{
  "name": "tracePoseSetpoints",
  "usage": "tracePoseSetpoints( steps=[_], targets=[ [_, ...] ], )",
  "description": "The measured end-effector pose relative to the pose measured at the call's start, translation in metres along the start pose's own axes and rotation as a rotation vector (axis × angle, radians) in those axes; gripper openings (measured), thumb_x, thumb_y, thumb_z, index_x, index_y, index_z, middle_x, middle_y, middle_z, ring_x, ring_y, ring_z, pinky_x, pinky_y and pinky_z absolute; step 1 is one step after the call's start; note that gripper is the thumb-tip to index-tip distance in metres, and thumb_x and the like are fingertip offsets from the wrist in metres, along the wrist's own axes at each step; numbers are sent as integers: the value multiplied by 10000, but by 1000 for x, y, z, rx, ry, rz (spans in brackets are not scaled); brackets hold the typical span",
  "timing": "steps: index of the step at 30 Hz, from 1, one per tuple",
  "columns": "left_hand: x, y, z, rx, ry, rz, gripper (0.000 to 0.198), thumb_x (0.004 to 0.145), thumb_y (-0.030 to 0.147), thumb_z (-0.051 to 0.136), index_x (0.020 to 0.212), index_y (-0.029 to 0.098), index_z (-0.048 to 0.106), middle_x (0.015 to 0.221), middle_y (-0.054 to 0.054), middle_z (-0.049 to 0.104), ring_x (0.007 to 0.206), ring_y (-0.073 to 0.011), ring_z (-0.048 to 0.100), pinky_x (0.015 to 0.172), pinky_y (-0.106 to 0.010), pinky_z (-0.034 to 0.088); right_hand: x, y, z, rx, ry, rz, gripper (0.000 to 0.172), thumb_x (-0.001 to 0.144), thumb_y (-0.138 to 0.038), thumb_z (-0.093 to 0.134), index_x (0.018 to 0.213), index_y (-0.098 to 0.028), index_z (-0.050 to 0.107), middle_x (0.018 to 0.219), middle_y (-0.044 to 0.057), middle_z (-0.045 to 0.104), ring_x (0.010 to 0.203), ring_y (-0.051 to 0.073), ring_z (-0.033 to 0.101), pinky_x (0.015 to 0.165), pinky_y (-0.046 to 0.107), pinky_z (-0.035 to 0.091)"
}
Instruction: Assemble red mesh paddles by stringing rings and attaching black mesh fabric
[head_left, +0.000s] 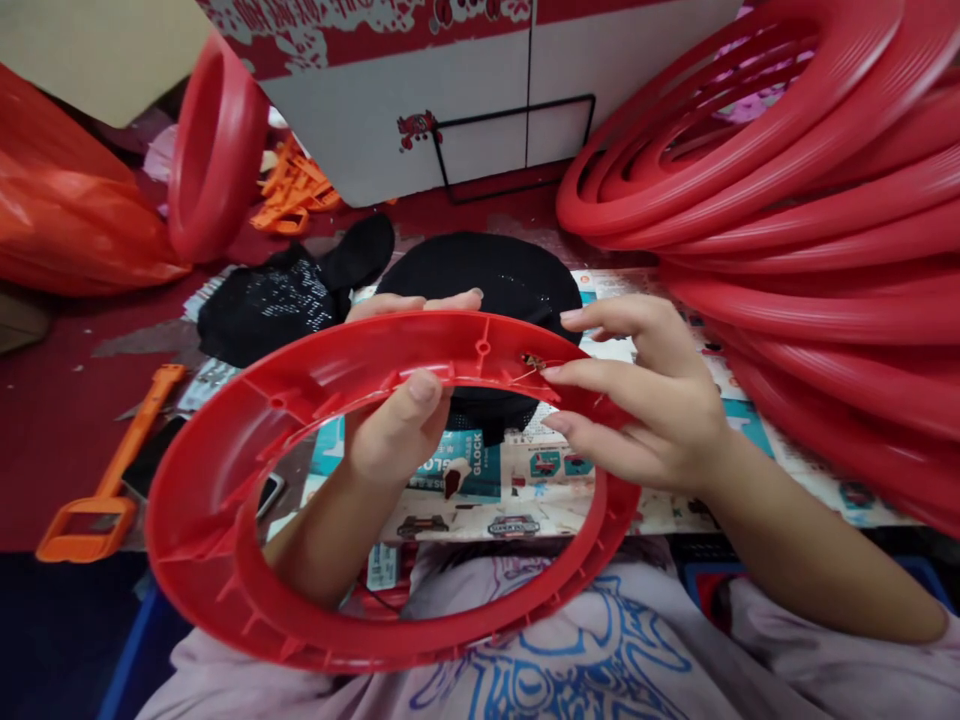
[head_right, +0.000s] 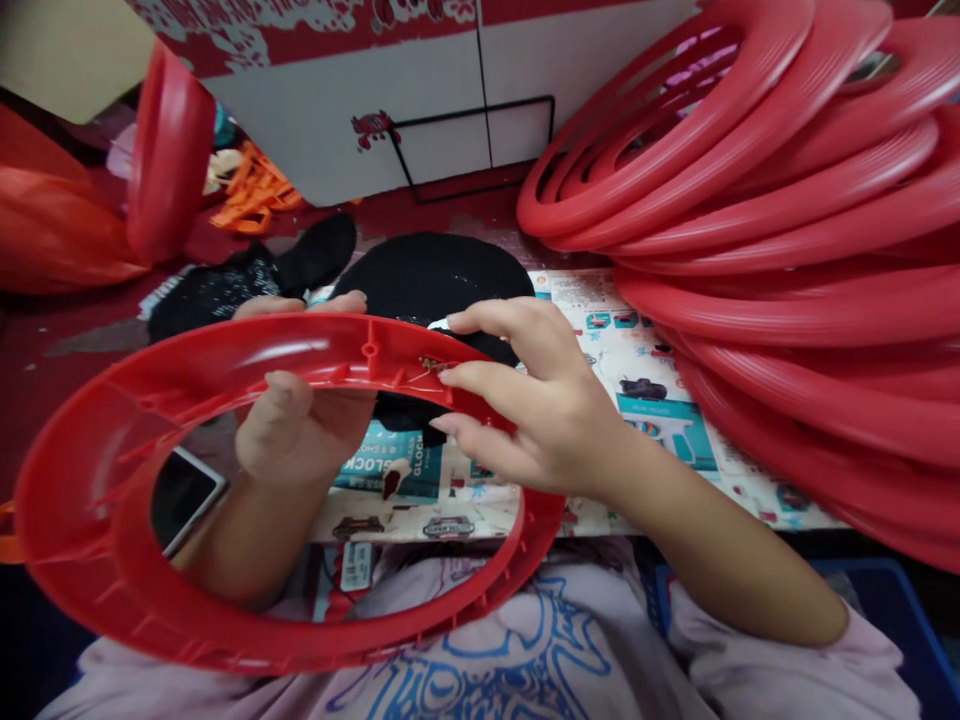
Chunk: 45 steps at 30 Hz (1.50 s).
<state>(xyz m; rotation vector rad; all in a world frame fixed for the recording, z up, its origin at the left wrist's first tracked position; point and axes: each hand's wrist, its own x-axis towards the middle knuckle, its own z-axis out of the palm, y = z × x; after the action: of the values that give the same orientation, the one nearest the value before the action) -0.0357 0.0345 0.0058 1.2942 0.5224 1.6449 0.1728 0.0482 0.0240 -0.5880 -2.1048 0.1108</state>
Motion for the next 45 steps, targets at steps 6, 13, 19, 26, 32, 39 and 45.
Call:
tracePoseSetpoints(
  steps=[6, 13, 19, 26, 32, 39, 45],
  targets=[
    [-1, -1, -2, 98, 53, -30, 300, 843, 359, 678, 1135, 317, 624, 1181, 11, 714, 1164, -203, 637, 981, -356, 550, -2, 1, -1, -59, 44, -54, 153, 809, -221, 674, 959, -195, 659, 1126, 100, 584, 1015, 222, 572, 855, 434, 534],
    [0, -2, -1, 77, 42, -22, 286, 857, 346, 664, 1135, 299, 615, 1183, 15, 717, 1162, -191, 633, 966, -334, 549, -2, 0, 1, -95, 33, -63, 117, 828, -226, 658, 938, -188, 654, 1148, 112, 585, 1020, 222, 571, 859, 448, 539],
    [1, -2, 0, -20, -14, -14, 263, 906, 284, 604, 1166, 249, 607, 1208, 5, 707, 1168, -150, 627, 973, -269, 543, -3, 2, 0, -107, 23, -49, 109, 828, -240, 667, 927, -197, 650, 1145, 122, 587, 1021, 232, 571, 846, 451, 546],
    [0, -3, 0, 15, 37, -15, 270, 876, 310, 645, 1139, 259, 620, 1185, -9, 716, 1163, -190, 632, 967, -330, 551, -7, 3, 2, -56, 51, 5, 165, 822, -269, 669, 969, -194, 661, 1160, 109, 567, 1039, 237, 573, 828, 439, 540],
    [0, -3, -1, 17, 35, -14, 288, 862, 331, 661, 1138, 262, 617, 1185, -11, 718, 1148, -202, 640, 986, -360, 539, -7, 2, 5, -65, 31, -43, 160, 834, -269, 644, 972, -190, 653, 1136, 113, 574, 1019, 232, 570, 837, 444, 520],
    [1, -3, 0, 12, 42, -13, 285, 849, 333, 681, 1114, 255, 612, 1164, -11, 727, 1140, -206, 647, 972, -367, 545, -7, 1, 5, -81, 27, -44, 198, 834, -252, 638, 1027, -208, 634, 1136, 103, 580, 1026, 231, 574, 849, 450, 516],
    [2, -2, 1, 12, 29, -1, 266, 862, 325, 665, 1117, 261, 620, 1166, 6, 727, 1137, -195, 648, 991, -354, 533, -8, -2, 4, -66, 99, -14, 213, 796, -233, 688, 996, -180, 639, 1119, 106, 586, 1013, 234, 585, 848, 433, 527]
  ],
)
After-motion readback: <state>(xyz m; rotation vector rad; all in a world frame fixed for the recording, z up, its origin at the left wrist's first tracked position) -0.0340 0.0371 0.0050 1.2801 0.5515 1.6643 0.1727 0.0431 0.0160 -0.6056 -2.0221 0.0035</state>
